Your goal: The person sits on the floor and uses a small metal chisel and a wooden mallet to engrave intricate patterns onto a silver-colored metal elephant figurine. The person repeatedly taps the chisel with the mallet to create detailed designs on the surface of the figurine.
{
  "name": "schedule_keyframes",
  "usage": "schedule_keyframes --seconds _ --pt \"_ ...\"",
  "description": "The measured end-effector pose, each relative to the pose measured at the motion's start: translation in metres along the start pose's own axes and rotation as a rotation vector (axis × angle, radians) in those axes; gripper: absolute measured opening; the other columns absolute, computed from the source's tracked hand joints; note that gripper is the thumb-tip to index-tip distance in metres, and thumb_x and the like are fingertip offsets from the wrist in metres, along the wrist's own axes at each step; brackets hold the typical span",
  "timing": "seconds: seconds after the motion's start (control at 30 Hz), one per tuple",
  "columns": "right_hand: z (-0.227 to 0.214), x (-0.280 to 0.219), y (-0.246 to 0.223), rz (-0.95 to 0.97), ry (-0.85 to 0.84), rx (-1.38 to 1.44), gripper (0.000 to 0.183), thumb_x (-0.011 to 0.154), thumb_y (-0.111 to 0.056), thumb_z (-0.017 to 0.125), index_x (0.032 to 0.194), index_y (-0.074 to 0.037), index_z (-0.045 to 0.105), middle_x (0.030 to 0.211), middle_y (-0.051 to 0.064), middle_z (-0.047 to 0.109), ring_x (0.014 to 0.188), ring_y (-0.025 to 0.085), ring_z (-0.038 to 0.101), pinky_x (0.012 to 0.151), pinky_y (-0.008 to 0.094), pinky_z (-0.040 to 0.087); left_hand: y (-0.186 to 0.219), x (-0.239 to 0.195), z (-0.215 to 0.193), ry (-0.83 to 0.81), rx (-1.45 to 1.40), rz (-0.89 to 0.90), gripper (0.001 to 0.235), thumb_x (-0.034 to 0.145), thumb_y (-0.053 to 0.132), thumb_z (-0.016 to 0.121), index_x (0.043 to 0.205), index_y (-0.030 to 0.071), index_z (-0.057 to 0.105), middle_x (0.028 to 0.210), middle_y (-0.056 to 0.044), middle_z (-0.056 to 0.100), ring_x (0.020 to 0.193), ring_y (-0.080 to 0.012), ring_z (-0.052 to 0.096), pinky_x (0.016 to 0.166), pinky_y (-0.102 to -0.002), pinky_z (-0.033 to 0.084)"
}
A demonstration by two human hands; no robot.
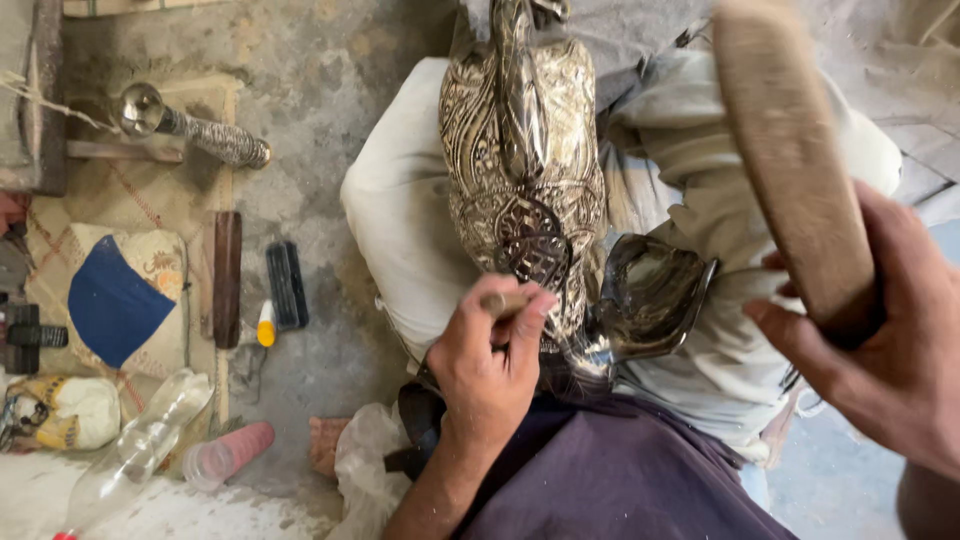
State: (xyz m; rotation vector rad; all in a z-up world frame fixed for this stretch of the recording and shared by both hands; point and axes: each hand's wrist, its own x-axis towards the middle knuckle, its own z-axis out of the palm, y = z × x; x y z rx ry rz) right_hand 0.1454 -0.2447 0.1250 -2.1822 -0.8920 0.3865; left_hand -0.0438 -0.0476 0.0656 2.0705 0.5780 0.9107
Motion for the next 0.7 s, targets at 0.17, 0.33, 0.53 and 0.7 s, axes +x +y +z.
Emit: schedule_keyframes --seconds 0.17,0.33,0.53,0.7 --pt "-0.020 0.019 -0.050 -0.169 -0.086 -0.644 0.078 0.075 -0.007 0.074 0.149 -0.001 0.050 0.102 0.020 0.069 0.084 0.030 0.070 0.078 0.041 0.058 0.009 0.005 0.002 -0.038 0.003 -0.058 0.026 0.103 0.015 0.072 0.120 -0.001 0.060 0.098 -0.007 0.073 0.080 -0.0080 0.073 0.062 -0.020 0.058" --pt "-0.025 0.021 -0.080 -0.420 -0.010 -0.710 0.069 0.078 -0.009 0.071 0.145 -0.002 0.055 0.105 0.017 0.071 0.092 0.033 0.068 0.086 0.044 0.054 0.010 0.001 0.004 -0.011 0.011 -0.093 0.023 0.102 0.014 0.072 0.115 -0.001 0.061 0.094 -0.006 0.072 0.078 -0.0095 0.072 0.058 -0.024 0.056" --pt "-0.033 0.024 -0.101 -0.658 0.087 -0.865 0.062 0.076 0.002 0.066 0.137 -0.006 0.062 0.119 0.017 0.072 0.103 0.031 0.070 0.090 0.043 0.054 -0.005 -0.013 0.004 0.000 0.190 -0.016 0.018 0.097 0.014 0.077 0.100 0.000 0.066 0.075 -0.006 0.065 0.064 -0.0165 0.065 0.059 -0.033 0.053" --pt "-0.030 0.022 -0.110 -0.627 0.034 -0.787 0.071 0.067 0.011 0.066 0.137 -0.003 0.064 0.117 0.015 0.072 0.096 0.027 0.068 0.086 0.040 0.057 -0.015 -0.025 0.008 0.012 0.033 0.006 0.018 0.102 0.014 0.072 0.108 -0.001 0.064 0.092 -0.008 0.069 0.078 -0.0152 0.073 0.064 -0.029 0.061"
